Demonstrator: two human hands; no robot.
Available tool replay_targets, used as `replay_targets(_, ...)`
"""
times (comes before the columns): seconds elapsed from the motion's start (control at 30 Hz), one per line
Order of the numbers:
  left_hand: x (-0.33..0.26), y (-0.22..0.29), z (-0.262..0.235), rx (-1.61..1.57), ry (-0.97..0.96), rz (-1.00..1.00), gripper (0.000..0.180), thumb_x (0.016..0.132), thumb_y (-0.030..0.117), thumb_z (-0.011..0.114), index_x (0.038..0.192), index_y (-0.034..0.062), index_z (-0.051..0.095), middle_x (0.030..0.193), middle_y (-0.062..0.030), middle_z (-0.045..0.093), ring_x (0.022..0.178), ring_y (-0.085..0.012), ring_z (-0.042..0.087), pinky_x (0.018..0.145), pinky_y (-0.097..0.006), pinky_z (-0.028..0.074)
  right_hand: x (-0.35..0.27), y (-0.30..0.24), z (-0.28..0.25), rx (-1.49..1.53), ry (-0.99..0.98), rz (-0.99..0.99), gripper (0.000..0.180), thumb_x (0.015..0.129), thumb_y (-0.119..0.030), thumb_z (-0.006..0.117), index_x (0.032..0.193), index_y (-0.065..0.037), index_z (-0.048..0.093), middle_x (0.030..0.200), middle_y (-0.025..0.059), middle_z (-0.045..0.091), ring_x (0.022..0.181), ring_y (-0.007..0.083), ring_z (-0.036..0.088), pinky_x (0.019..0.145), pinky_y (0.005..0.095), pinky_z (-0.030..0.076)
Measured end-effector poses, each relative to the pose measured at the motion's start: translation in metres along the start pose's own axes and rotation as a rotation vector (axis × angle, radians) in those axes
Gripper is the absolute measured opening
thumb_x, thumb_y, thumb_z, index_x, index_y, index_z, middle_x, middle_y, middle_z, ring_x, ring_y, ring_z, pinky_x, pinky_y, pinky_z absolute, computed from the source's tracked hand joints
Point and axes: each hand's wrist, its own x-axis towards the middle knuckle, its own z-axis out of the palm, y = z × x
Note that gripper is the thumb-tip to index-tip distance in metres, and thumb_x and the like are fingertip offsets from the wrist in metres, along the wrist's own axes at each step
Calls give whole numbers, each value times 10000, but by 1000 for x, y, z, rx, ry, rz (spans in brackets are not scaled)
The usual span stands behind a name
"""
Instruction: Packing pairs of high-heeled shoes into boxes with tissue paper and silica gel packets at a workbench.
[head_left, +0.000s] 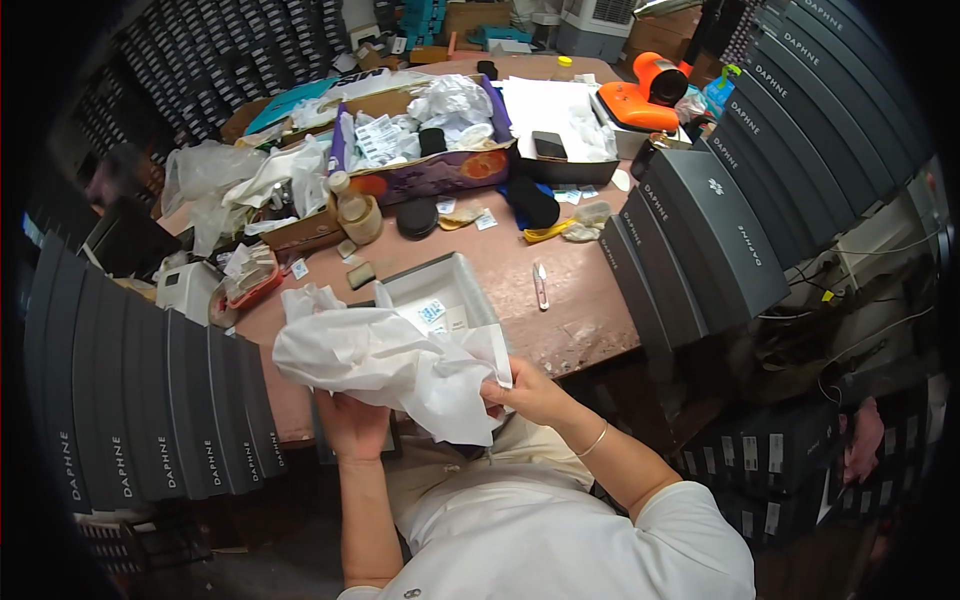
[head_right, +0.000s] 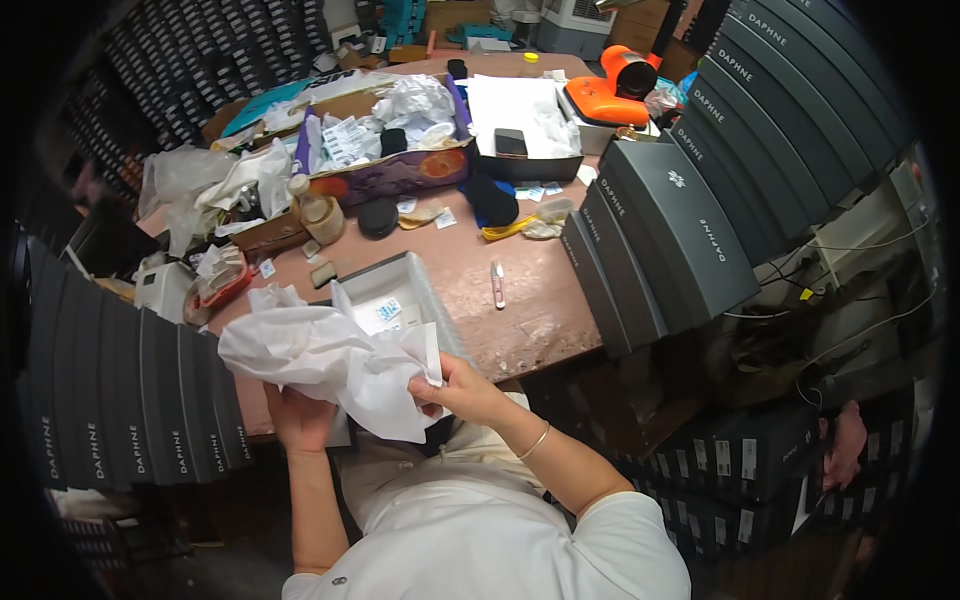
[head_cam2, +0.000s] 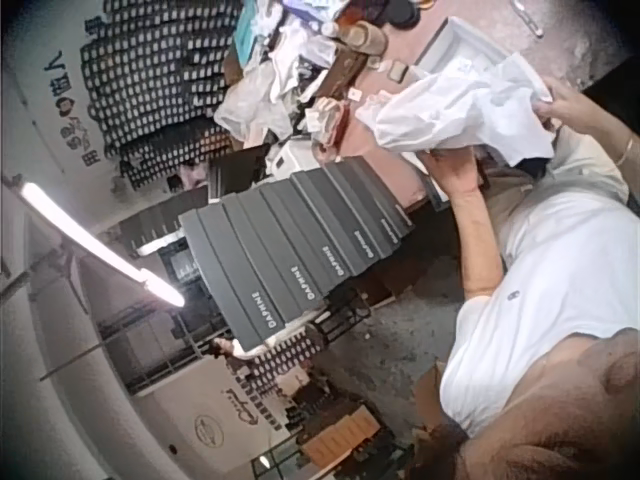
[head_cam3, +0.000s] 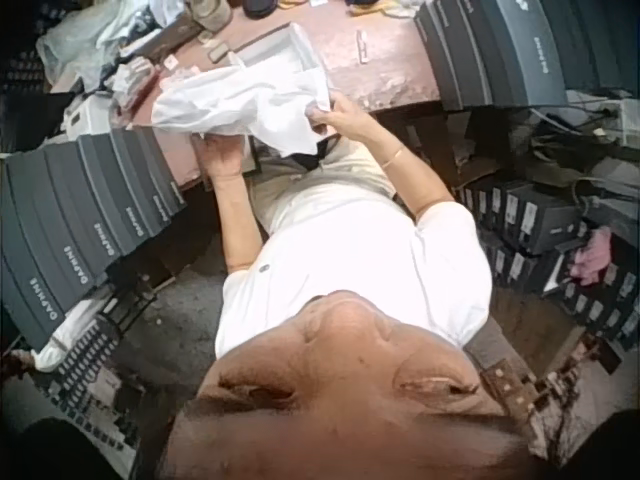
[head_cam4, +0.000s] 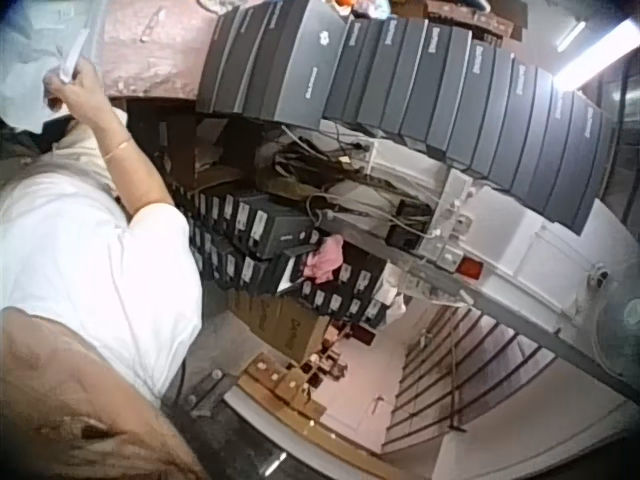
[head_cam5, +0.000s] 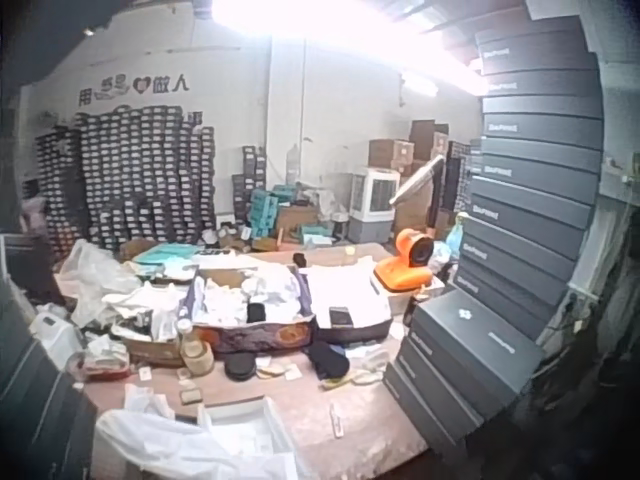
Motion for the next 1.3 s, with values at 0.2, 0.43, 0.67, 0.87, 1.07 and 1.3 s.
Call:
replay_targets(0.2, 40, 9, 9, 248, -166, 61, 450, 983, 307, 431, 1353, 52, 445, 1352, -127, 497, 1248, -291, 475, 1063, -470, 365, -14, -4, -33, -36, 65, -57, 419, 899, -283, 658, 1207, -29, 531, 797, 8, 584, 621, 76, 543, 540, 214, 459)
replay_targets(0.43, 48, 41, 91, 342, -125, 634, 361, 987, 329, 474, 1144, 19, 569, 1109, -111, 618, 1056, -223, 594, 1027, -463, 432, -21, -14, -84, 95, 293, 2, 511, 885, -257, 666, 1300, -18, 490, 858, 30, 630, 575, 80, 574, 484, 208, 484)
replay_targets(0.67, 21, -25, 88, 1347, -566, 1181, 64, 913, 76, 535, 969, 45, 540, 870, -110, 597, 882, -258, 606, 1025, -504, 383, -14, -16, -116, 16, 661, -185, 422, 907, -207, 637, 1236, 30, 521, 793, 41, 599, 531, 85, 544, 431, 219, 480)
replay_targets(0.87, 42, -52, -12, 1868, -647, -338, 355, 932, 267, 538, 1196, 31, 570, 1114, -117, 636, 1112, -255, 566, 1016, -463, 381, -23, -80, -100, -195, 509, -340, 431, 906, -224, 637, 1223, 47, 531, 810, 49, 600, 535, 76, 527, 449, 205, 445)
replay_targets(1.07, 29, 3, 37, 956, -591, -496, 731, 897, 551, 526, 1369, 4, 413, 1305, -137, 518, 1130, -190, 554, 1005, -376, 415, 12, -114, -79, -344, -75, 36, 343, 876, -231, 658, 1105, 21, 612, 740, 30, 604, 498, 60, 516, 420, 199, 422)
replay_targets(1.3, -46, -47, 0, 551, -177, -493, 450, 867, 196, 577, 1204, -67, 436, 1112, -192, 571, 865, -257, 662, 710, -354, 570, 75, -54, 6, -1029, 99, -685, 336, 782, -278, 755, 960, -15, 644, 854, 105, 620, 740, 194, 605, 642, 307, 489)
